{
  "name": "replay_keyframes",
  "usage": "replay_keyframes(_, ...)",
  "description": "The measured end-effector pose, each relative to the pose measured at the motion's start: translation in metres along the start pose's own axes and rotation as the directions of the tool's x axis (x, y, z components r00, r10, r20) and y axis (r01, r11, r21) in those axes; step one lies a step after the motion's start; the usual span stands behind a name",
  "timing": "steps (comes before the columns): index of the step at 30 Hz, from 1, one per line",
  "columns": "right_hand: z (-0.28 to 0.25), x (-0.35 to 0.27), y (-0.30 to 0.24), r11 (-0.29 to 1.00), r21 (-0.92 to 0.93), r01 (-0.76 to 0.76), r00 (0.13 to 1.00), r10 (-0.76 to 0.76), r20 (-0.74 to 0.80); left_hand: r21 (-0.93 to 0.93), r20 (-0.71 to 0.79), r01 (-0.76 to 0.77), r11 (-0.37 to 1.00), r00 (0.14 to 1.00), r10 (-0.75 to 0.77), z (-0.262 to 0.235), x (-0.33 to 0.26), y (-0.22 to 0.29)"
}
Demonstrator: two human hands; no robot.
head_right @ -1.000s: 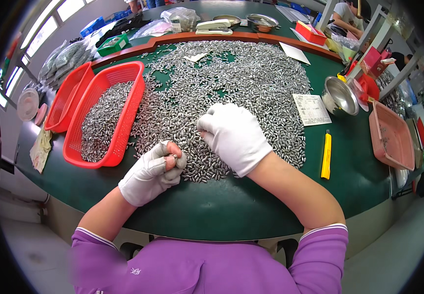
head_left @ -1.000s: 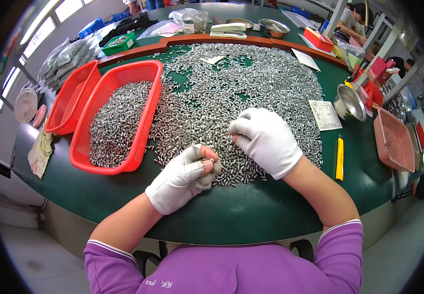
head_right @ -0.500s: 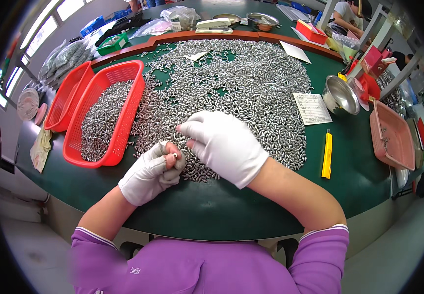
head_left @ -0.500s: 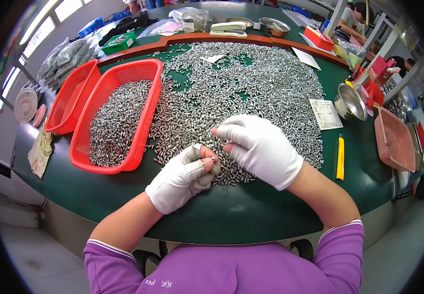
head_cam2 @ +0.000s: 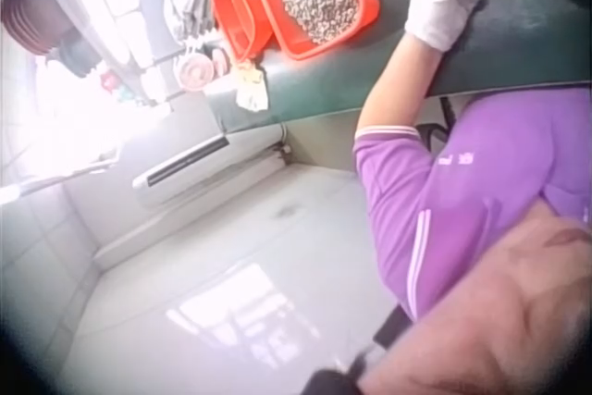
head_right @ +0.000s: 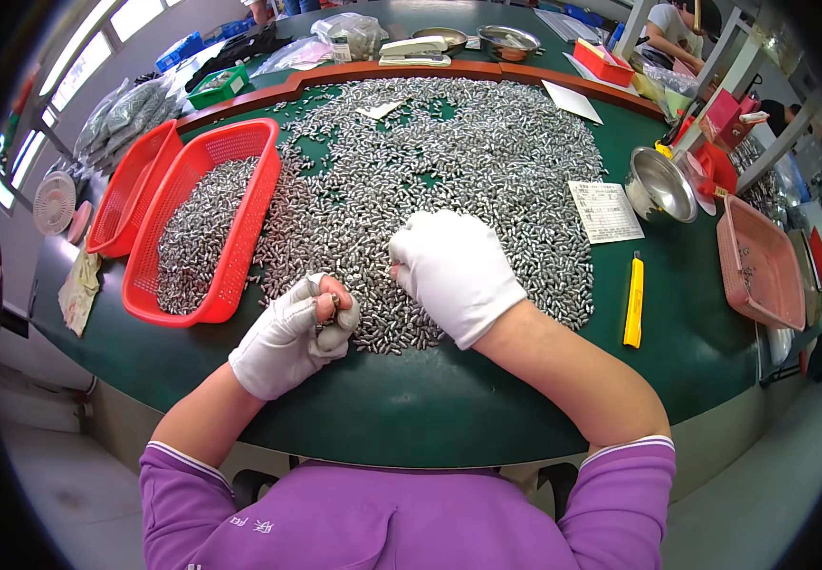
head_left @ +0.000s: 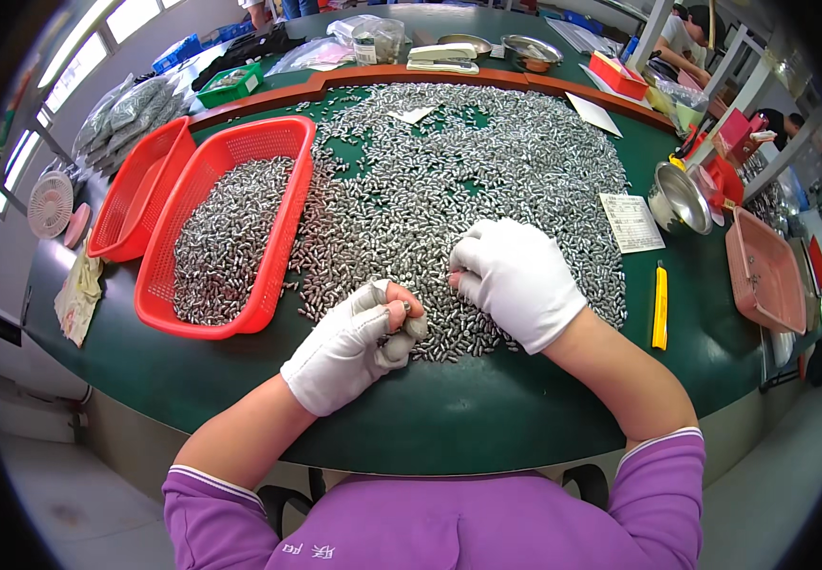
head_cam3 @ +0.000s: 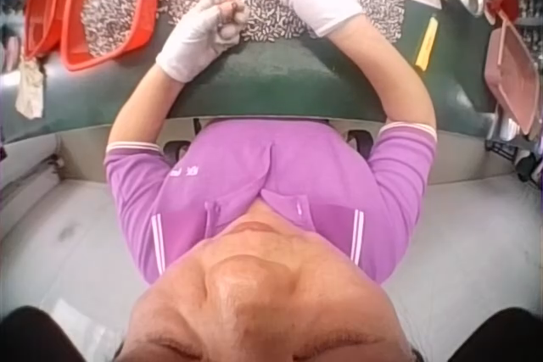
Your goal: Sorting and inspecting small metal hardware components at a workbench.
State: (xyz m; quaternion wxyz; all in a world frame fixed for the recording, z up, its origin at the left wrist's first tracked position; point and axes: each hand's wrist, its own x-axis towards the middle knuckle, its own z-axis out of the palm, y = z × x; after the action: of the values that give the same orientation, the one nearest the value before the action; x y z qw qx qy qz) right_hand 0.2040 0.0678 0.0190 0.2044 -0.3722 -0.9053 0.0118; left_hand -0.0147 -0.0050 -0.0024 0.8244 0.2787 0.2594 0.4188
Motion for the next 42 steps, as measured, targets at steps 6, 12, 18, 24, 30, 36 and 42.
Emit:
replay_keyframes(6,-0.015,0.005,-0.009,0.985,0.132,0.113,0.986,-0.095,-0.135,0.026,0.010,0.023,0.999,1.000,-0.023,-0.002,0.001,0.001)
replay_keyframes(12,-0.024,0.004,-0.024,0.927,0.274,0.255,0.959,-0.206,-0.194,0.006,-0.010,0.034,0.999,0.999,-0.034,0.001,0.001,0.000)
replay_keyframes(18,-0.019,0.001,-0.024,0.917,0.259,0.304,0.946,-0.259,-0.194,0.081,-0.036,0.041,0.996,0.999,-0.039,0.003,0.001,0.001)
replay_keyframes(24,0.002,-0.002,0.003,0.997,-0.060,-0.054,0.984,0.063,0.168,0.087,-0.056,0.015,0.996,0.998,-0.010,0.004,0.001,0.000)
replay_keyframes(30,0.011,0.000,0.005,0.998,-0.036,-0.052,0.993,0.055,0.100,0.079,-0.061,0.014,0.997,0.998,-0.009,0.004,0.000,-0.001)
replay_keyframes(36,0.008,0.001,0.006,1.000,-0.010,-0.011,0.993,0.012,0.116,0.052,-0.038,0.017,0.998,0.999,-0.015,0.005,0.000,0.002)
replay_keyframes(42,-0.011,0.005,-0.013,0.924,0.352,0.151,0.980,-0.095,-0.173,0.092,-0.051,-0.002,0.996,0.999,0.007,0.006,-0.001,0.001)
